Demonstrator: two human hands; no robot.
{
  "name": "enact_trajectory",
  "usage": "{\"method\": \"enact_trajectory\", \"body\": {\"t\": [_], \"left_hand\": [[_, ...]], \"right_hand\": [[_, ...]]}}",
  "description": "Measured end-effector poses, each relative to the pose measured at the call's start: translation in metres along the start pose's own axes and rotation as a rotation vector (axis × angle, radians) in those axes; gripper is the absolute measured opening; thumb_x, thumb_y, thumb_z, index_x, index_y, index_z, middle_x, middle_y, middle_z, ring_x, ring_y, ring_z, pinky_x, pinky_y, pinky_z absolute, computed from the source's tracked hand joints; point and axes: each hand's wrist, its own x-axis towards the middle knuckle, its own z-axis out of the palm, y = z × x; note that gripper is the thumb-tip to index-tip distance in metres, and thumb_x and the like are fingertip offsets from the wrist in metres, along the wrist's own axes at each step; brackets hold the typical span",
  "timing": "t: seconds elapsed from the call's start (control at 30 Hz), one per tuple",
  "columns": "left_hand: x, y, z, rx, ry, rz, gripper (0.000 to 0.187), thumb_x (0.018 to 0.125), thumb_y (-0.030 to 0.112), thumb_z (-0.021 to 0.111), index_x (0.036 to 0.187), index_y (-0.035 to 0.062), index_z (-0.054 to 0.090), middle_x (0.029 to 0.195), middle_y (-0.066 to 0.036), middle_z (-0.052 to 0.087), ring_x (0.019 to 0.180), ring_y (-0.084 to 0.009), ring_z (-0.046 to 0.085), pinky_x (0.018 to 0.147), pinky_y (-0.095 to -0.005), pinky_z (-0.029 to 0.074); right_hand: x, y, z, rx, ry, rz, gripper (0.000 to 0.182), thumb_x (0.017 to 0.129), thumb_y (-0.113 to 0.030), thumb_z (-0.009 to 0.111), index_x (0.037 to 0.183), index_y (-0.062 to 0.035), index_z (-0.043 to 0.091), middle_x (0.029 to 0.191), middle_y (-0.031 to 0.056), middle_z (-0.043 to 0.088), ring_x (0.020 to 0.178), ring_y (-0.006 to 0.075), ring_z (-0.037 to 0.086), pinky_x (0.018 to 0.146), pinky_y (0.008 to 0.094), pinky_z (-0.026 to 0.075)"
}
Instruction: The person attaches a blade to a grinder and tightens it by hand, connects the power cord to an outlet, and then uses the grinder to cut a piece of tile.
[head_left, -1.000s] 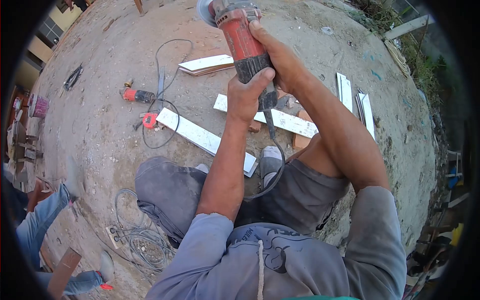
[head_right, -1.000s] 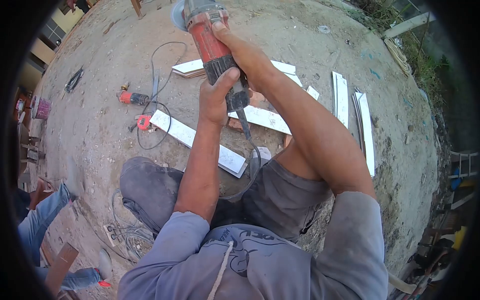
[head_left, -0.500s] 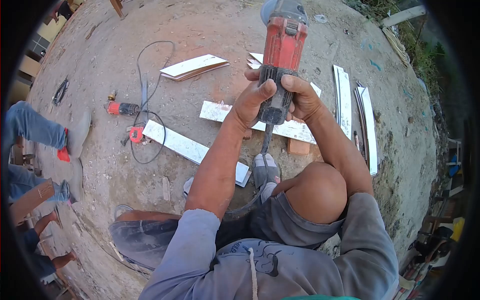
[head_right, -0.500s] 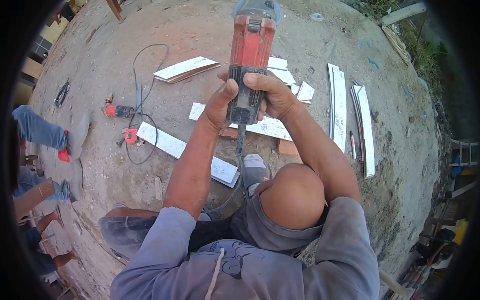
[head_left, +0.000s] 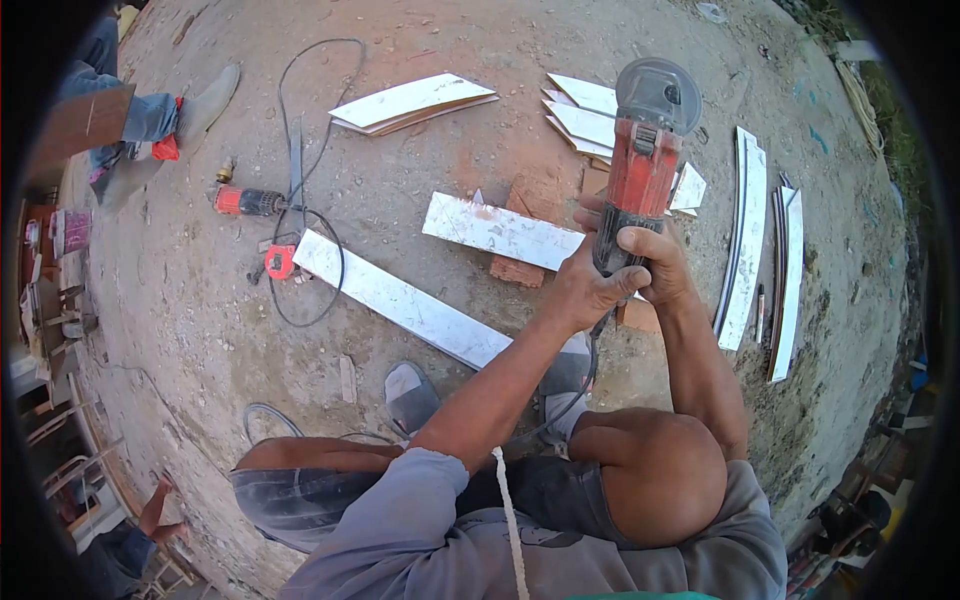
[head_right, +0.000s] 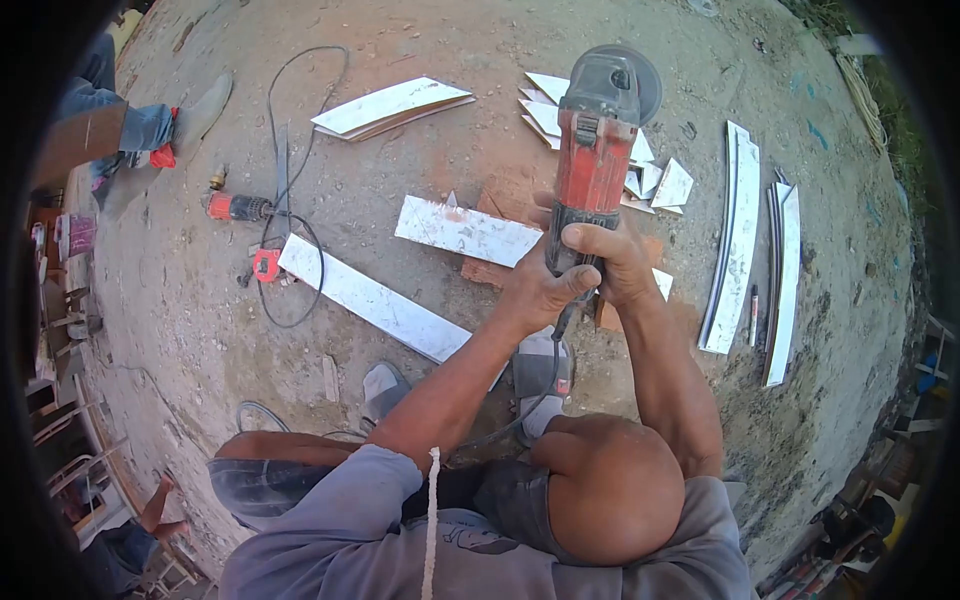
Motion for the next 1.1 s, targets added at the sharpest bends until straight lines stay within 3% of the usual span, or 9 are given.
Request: {"method": "enact_trajectory", "body": {"t": [0.03,0.17,0.23,0.33,0.4,0.5,0.63,0.8,1.1], "left_hand": [[-0.002,-0.002,0.001,-0.049,-0.021,0.0,0.105,0.064,0.081,0.067,0.127,-0.001,0.05,0.108,-0.009,0.061,0.099,-0.0172,0.059,0.083,-0.0301,0.05],[-0.008,-0.009,0.011,-0.06,-0.118,-0.05,0.101,0.066,0.081,0.065,0.121,-0.0019,0.055,0.104,-0.012,0.064,0.098,-0.0202,0.062,0.082,-0.0322,0.051],[-0.014,-0.024,0.012,0.372,-0.017,-0.163,0.1,0.065,0.081,0.065,0.119,-0.003,0.056,0.092,-0.015,0.07,0.093,-0.0304,0.068,0.083,-0.0399,0.051],[-0.042,-0.053,-0.017,0.481,0.23,-0.213,0.078,0.076,0.067,0.068,0.112,-0.0022,0.061,0.099,-0.017,0.07,0.096,-0.0316,0.067,0.083,-0.04,0.051],[-0.054,-0.075,-0.05,0.542,0.416,-0.237,0.069,0.08,0.058,0.069,0.112,-0.0022,0.062,0.102,-0.018,0.069,0.097,-0.0308,0.067,0.085,-0.04,0.051],[-0.056,-0.077,-0.084,0.569,0.656,-0.355,0.066,0.083,0.047,0.071,0.113,-0.0102,0.06,0.109,-0.023,0.065,0.102,-0.0288,0.063,0.09,-0.0366,0.048],[-0.029,-0.114,-0.12,0.691,0.683,-0.337,0.071,0.082,0.051,0.07,0.118,-0.01,0.056,0.112,-0.024,0.063,0.105,-0.0316,0.061,0.092,-0.0374,0.046],[-0.008,-0.124,-0.122,0.169,0.648,-0.479,0.076,0.082,0.051,0.073,0.118,-0.0133,0.055,0.112,-0.017,0.063,0.104,-0.0252,0.058,0.093,-0.0378,0.044],[-0.001,-0.119,-0.102,0.094,0.642,-0.429,0.055,0.089,0.039,0.069,0.119,-0.006,0.057,0.116,-0.014,0.061,0.101,-0.022,0.059,0.092,-0.0351,0.045]], "right_hand": [[-0.004,0.003,-0.004,0.008,0.012,0.004,0.073,0.062,-0.029,0.077,0.122,0.0075,0.054,0.111,0.0208,0.063,0.103,0.03,0.063,0.091,0.0402,0.051],[-0.019,0.006,-0.019,-0.015,-0.013,-0.021,0.061,0.063,-0.024,0.076,0.113,0.0052,0.057,0.099,0.0166,0.065,0.09,0.0266,0.065,0.081,0.0368,0.053],[-0.032,0.017,-0.027,-0.205,0.12,-0.033,0.056,0.062,-0.023,0.078,0.108,0.0025,0.058,0.092,0.0142,0.065,0.084,0.0212,0.065,0.073,0.0332,0.053],[-0.042,0.037,-0.043,-0.395,0.214,-0.017,0.058,0.06,-0.022,0.081,0.108,0.0005,0.057,0.092,0.0114,0.064,0.083,0.018,0.064,0.072,0.0326,0.052],[-0.05,0.062,-0.046,-0.728,0.332,-0.109,0.065,0.058,-0.026,0.081,0.111,0.0009,0.056,0.094,0.0135,0.065,0.085,0.0236,0.064,0.077,0.0342,0.05],[-0.055,0.084,-0.045,-0.921,0.279,0.09,0.074,0.056,-0.031,0.079,0.116,0.0044,0.053,0.096,0.023,0.066,0.091,0.0353,0.065,0.083,0.041,0.05],[-0.059,0.095,-0.034,-1.086,0.174,0.172,0.071,0.06,-0.029,0.073,0.117,0.006,0.051,0.095,0.0274,0.066,0.091,0.0432,0.065,0.083,0.0462,0.052],[-0.056,0.11,-0.039,-1.104,0.133,0.237,0.07,0.061,-0.028,0.073,0.118,0.0064,0.049,0.095,0.0268,0.066,0.092,0.0417,0.065,0.083,0.0454,0.053],[-0.053,0.113,-0.05,-1.099,0.126,0.263,0.069,0.062,-0.027,0.073,0.118,0.0055,0.049,0.097,0.0257,0.066,0.094,0.0396,0.065,0.082,0.0444,0.052]]}}
